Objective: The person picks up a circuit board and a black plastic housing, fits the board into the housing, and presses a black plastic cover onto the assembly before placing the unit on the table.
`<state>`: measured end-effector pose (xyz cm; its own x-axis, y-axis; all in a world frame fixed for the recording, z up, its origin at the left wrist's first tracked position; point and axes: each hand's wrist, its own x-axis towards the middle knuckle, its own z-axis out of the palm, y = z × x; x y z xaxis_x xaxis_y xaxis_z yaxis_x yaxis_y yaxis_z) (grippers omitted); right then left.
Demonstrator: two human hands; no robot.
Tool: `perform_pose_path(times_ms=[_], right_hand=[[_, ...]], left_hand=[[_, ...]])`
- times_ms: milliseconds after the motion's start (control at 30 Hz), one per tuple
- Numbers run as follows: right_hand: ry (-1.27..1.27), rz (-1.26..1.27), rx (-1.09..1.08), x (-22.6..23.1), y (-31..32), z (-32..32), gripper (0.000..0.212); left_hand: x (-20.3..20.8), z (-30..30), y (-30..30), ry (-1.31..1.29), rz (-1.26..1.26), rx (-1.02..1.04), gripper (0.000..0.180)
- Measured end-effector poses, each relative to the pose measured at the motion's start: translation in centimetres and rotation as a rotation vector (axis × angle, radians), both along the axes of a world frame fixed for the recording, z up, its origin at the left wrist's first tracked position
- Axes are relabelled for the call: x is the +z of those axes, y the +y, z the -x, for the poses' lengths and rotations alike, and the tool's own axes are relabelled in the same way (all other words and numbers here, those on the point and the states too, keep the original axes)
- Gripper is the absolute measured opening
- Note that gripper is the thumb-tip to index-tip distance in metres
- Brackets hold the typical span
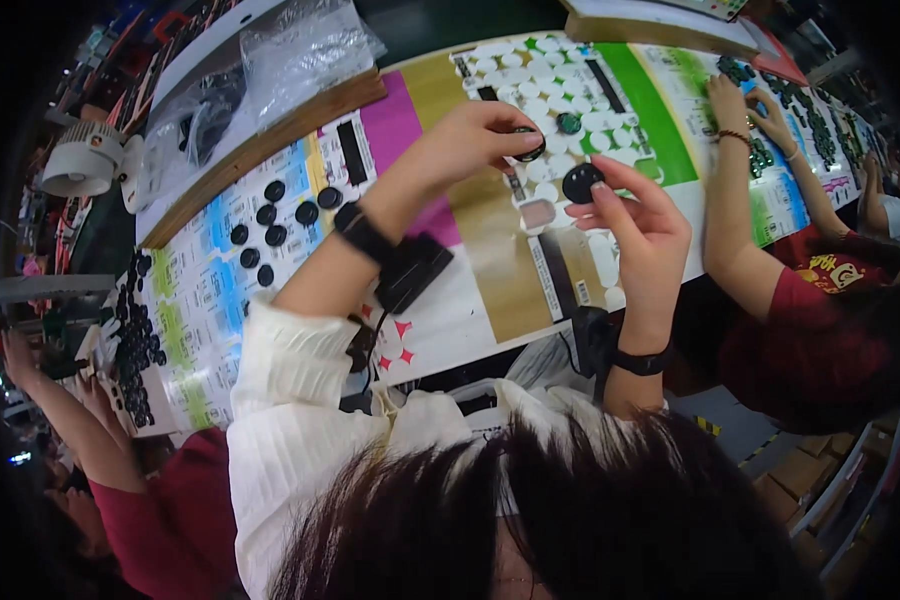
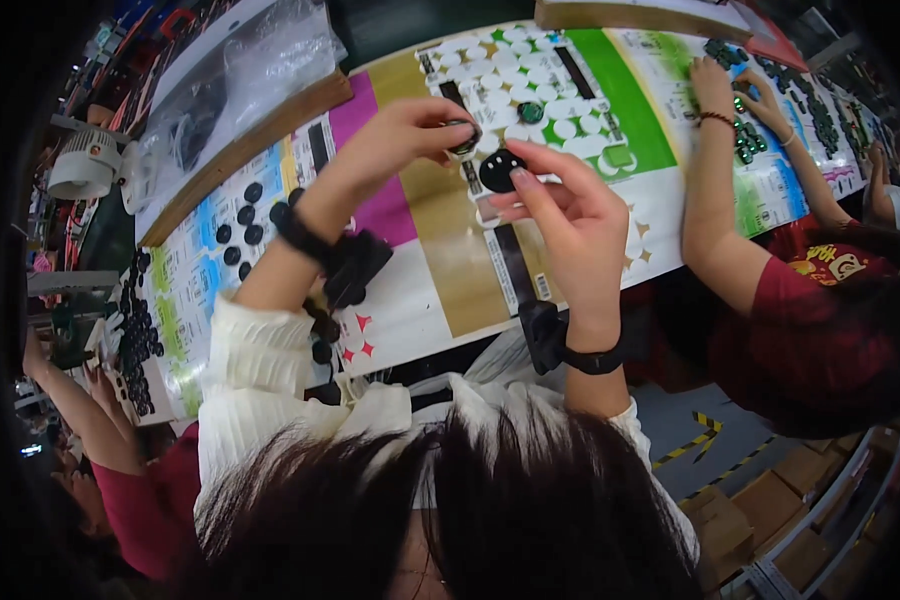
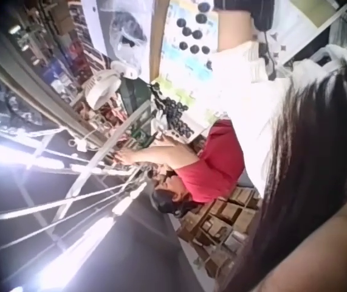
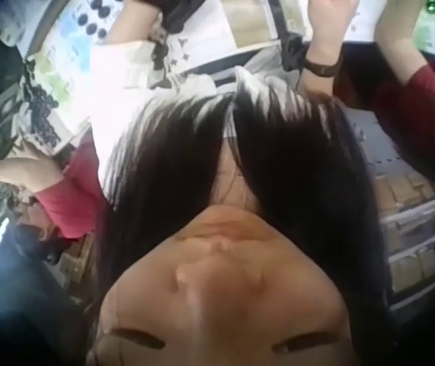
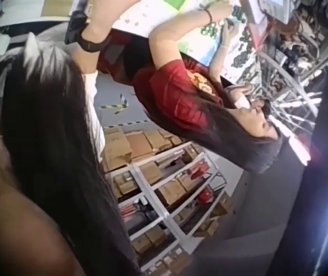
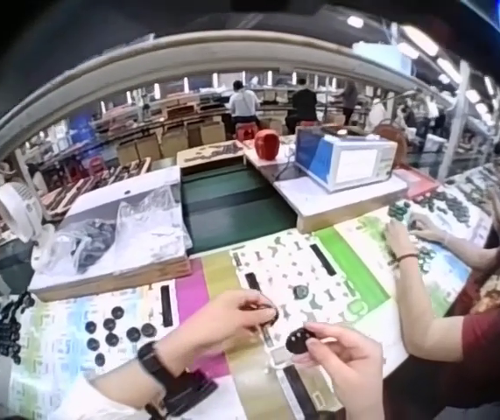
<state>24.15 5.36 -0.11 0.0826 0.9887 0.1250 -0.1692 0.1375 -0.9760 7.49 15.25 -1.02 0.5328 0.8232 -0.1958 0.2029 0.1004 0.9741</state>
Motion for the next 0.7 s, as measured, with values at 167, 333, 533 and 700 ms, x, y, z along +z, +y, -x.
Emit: perform_pose_path(times_ms=[167, 333, 533, 700], right_hand=[[-0.180, -0.118, 0.095, -0.6, 0.2, 2.1, 0.027], [-0.632, -0.459, 0.173, -1.3, 0.1, 4.8, 0.036], [-0.827, -0.678, 0.124, -0.7, -0.4, 5.2, 0.040], [-0.819, -0.663, 0.104, -0.7, -0.7, 5.3, 0.039]], left_hand=[[3.1, 2.6, -7.9, -0.269, 0.105, 0.135, 0.020], [2.3, 4.4, -11.4, -0.276, 0.000, 0.400, 0.020], [2.2, 4.2, -13.3, -0.432, -0.006, 0.572, 0.019], [0.7, 4.9, -12.7, -0.434, 0.018, 0.658, 0.020]])
